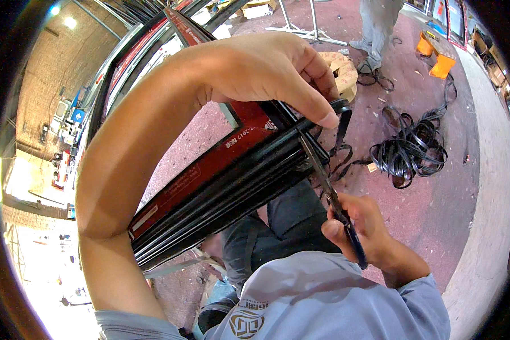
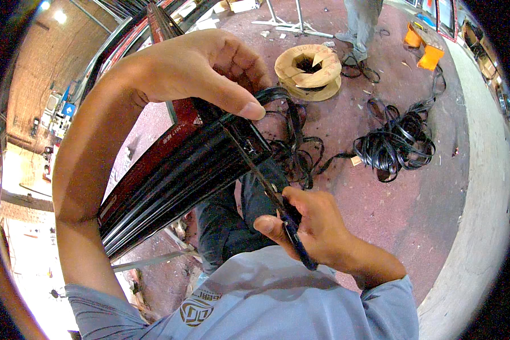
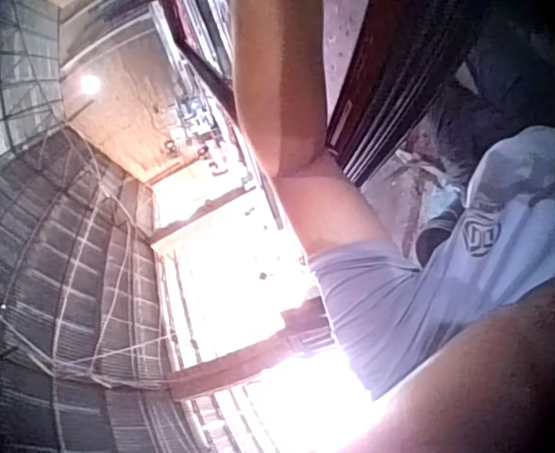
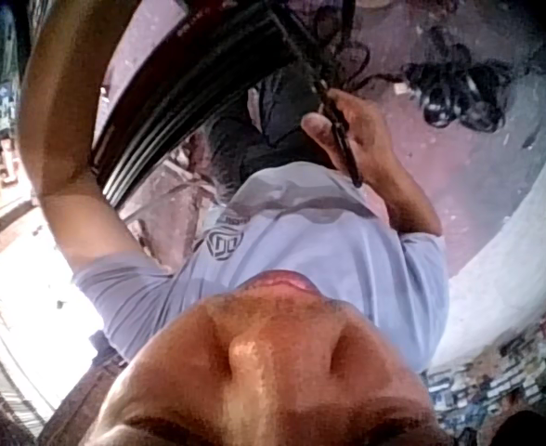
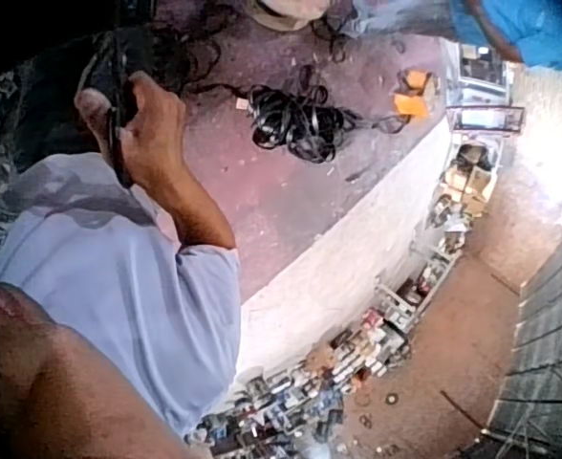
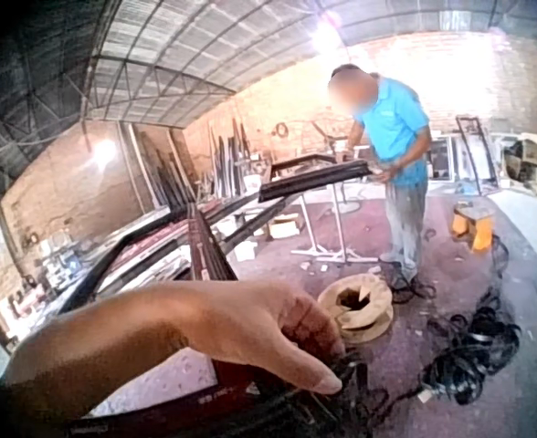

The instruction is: The person trims a black rubber seal attached to a red and black window frame using shears. They repeatedly reposition the frame, cut sections of the seal, and remove the cut pieces. Another person is visible in the background handling similar frames.

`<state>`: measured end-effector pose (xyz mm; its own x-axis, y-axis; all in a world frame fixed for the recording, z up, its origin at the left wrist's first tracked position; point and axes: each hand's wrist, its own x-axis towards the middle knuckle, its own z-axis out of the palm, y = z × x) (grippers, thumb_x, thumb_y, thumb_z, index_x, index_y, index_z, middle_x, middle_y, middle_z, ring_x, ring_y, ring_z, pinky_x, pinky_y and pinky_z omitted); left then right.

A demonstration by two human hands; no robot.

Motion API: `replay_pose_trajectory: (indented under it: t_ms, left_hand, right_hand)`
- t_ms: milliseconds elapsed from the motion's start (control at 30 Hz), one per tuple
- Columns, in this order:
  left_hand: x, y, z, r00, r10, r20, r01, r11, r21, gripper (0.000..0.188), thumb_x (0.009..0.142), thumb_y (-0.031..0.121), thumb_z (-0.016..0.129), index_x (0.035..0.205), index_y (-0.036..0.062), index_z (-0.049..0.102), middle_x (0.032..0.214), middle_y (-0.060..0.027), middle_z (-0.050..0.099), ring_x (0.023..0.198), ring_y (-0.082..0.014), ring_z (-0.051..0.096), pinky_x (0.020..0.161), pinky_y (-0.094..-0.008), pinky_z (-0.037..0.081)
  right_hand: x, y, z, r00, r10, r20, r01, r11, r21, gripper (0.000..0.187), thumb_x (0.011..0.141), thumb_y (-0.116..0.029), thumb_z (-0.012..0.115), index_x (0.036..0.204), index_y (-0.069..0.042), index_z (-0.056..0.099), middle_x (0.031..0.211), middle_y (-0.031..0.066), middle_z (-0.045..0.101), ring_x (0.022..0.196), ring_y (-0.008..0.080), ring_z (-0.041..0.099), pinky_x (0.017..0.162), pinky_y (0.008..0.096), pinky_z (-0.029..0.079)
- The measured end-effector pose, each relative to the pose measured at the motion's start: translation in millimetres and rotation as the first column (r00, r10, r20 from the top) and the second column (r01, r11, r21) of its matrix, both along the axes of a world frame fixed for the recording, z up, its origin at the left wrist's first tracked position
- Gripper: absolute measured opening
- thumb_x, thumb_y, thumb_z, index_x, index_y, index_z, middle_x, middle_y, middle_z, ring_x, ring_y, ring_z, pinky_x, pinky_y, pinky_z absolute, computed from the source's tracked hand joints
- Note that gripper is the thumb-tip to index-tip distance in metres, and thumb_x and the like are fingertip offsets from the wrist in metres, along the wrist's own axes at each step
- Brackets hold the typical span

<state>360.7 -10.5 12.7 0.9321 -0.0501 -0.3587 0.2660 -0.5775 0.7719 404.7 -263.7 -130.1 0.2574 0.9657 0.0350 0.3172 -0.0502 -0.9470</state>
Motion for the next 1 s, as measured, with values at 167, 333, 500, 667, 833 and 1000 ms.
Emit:
replay_pose_trajectory:
  t_ms: [167,333,500,667,833,1000]
  left_hand:
    - [-0.1,-1.2,0.4,1.0,0.01,0.029,-0.01,1.0,0.005,0.036,0.079,0.021,0.081,0.103,-0.0018,0.068,0.088,-0.0026,0.07,0.078,-0.0088,0.063,0.072,-0.0229,0.049]
    - [-1.9,-2.8,1.0,1.0,0.01,0.02,-0.01,1.0,-0.013,0.038,0.078,0.022,0.082,0.104,-0.0018,0.067,0.088,-0.0019,0.069,0.077,-0.0087,0.062,0.071,-0.023,0.049]
    - [0.7,-1.8,-0.8,1.0,-0.014,0.026,0.014,1.0,0.003,0.036,0.078,0.021,0.083,0.101,-0.0016,0.067,0.086,-0.0014,0.069,0.077,-0.0082,0.062,0.071,-0.0228,0.048]
    - [2.5,-1.4,0.1,0.999,-0.022,0.025,0.021,0.999,0.036,0.035,0.079,0.022,0.082,0.1,-0.0019,0.068,0.085,-0.0014,0.069,0.077,-0.0083,0.061,0.07,-0.023,0.048]
    - [1.0,-3.6,-2.0,0.997,-0.032,0.065,0.03,0.999,0.032,0.038,0.081,0.024,0.08,0.105,-0.0029,0.068,0.087,-0.0032,0.07,0.078,-0.009,0.062,0.07,-0.0239,0.048]
    - [1.2,-14.1,-0.8,0.995,-0.096,0.031,0.09,0.985,0.148,0.043,0.087,0.026,0.075,0.115,-0.0058,0.066,0.094,-0.0067,0.071,0.081,-0.0107,0.065,0.075,-0.0253,0.051]
  right_hand:
    - [0.3,1.0,0.4,1.0,-0.009,0.001,0.009,1.0,-0.004,0.05,0.086,-0.048,0.071,0.073,-0.003,0.056,0.053,0.0087,0.046,0.047,0.0178,0.047,0.046,0.0365,0.036]
    - [-0.1,2.0,6.2,1.0,-0.012,-0.013,0.012,1.0,0.001,0.05,0.087,-0.048,0.072,0.071,-0.003,0.055,0.052,0.0078,0.045,0.046,0.0169,0.046,0.045,0.0365,0.035]
    - [-3.7,1.4,7.2,0.999,-0.024,-0.023,0.024,0.999,-0.024,0.054,0.09,-0.054,0.066,0.07,-0.007,0.048,0.06,-0.004,0.037,0.058,0.0059,0.036,0.048,0.0278,0.028]
    - [-6.7,1.6,4.0,0.993,-0.036,-0.114,0.035,0.999,-0.013,0.049,0.091,-0.043,0.07,0.067,-0.007,0.047,0.06,-0.004,0.037,0.057,0.0058,0.035,0.047,0.0276,0.027]
    - [-8.8,-1.2,-23.4,0.993,-0.06,-0.106,0.076,0.985,0.155,0.05,0.091,-0.047,0.068,0.067,-0.007,0.049,0.057,-0.0038,0.04,0.052,0.0063,0.038,0.046,0.0264,0.028]
    - [-8.6,-15.1,-71.0,0.902,-0.169,-0.398,0.312,0.891,0.329,0.039,0.092,-0.041,0.065,0.08,-0.007,0.053,0.061,-0.0001,0.049,0.049,0.0092,0.046,0.045,0.0252,0.036]
